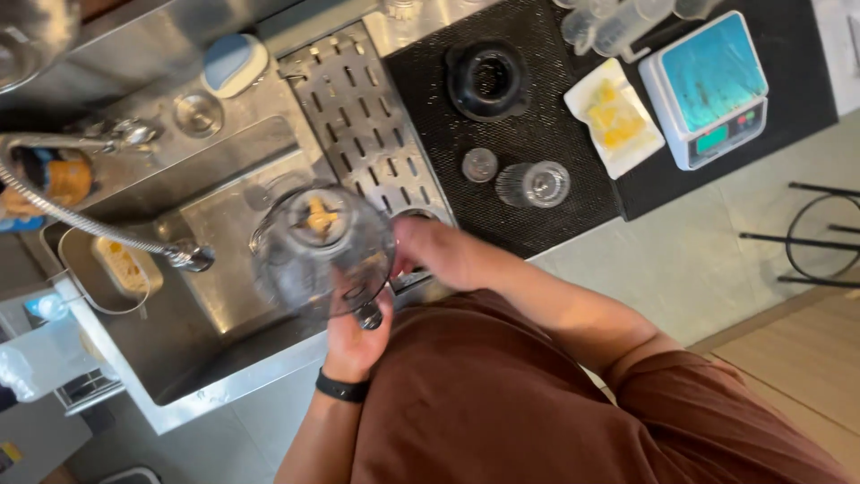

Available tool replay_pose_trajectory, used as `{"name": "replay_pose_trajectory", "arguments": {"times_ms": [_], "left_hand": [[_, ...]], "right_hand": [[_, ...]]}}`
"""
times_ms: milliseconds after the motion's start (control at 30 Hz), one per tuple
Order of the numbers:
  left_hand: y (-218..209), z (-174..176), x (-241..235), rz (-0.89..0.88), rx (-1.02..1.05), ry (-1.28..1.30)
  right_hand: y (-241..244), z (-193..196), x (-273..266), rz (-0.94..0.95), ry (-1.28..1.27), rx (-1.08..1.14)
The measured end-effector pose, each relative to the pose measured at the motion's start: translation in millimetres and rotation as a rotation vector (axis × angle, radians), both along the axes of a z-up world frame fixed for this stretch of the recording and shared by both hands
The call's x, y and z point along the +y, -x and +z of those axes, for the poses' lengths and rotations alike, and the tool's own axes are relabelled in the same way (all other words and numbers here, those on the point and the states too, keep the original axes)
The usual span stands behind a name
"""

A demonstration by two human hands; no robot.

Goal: The person washes a blender jar and its lid in a kitchen sink using a sponge and running water. They scrub the interior and exterior of the jar and the lid, rinse them thoroughly, and place the cleaned items on a drying rack. The person then retrieves a small container from a refrigerator.

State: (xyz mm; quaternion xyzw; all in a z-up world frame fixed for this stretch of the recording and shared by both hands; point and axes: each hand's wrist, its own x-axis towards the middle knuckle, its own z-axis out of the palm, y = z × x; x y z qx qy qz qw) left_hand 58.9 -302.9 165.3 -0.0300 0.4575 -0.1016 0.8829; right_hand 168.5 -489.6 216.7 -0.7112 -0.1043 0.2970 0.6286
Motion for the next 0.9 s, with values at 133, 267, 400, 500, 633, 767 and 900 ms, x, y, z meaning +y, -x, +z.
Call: {"name": "replay_pose_trajectory", "arguments": {"times_ms": [133, 267, 400, 500, 633, 767, 900], "left_hand": [[13, 3, 3, -0.1, -0.137, -0.253], [14, 43, -8, -0.196, -0.245, -0.447], [33, 22, -12, -0.281, -0.456, -0.383], [38, 21, -19, -0.712, -0.588, -0.745], [58, 39, -35, -1.464, -0.786, -1.274], [89, 12, -39, -1.79, -0.606, -1.337], [125, -3, -50, -1.754, -0.424, -1.379]], "right_hand": [[21, 9, -6, 0.217, -0.25, -0.142], [43, 38, -13, 0.292, -0.21, 0.112], [76, 36, -25, 0.093, -0.531, 0.347], [92, 53, -46, -0.089, -0.602, 0.448], [122, 96, -119, -0.326, -0.232, 0.202], [163, 143, -208, -0.439, 0.261, -0.099], [187, 173, -243, -0.5, 0.545, -0.037]]}}
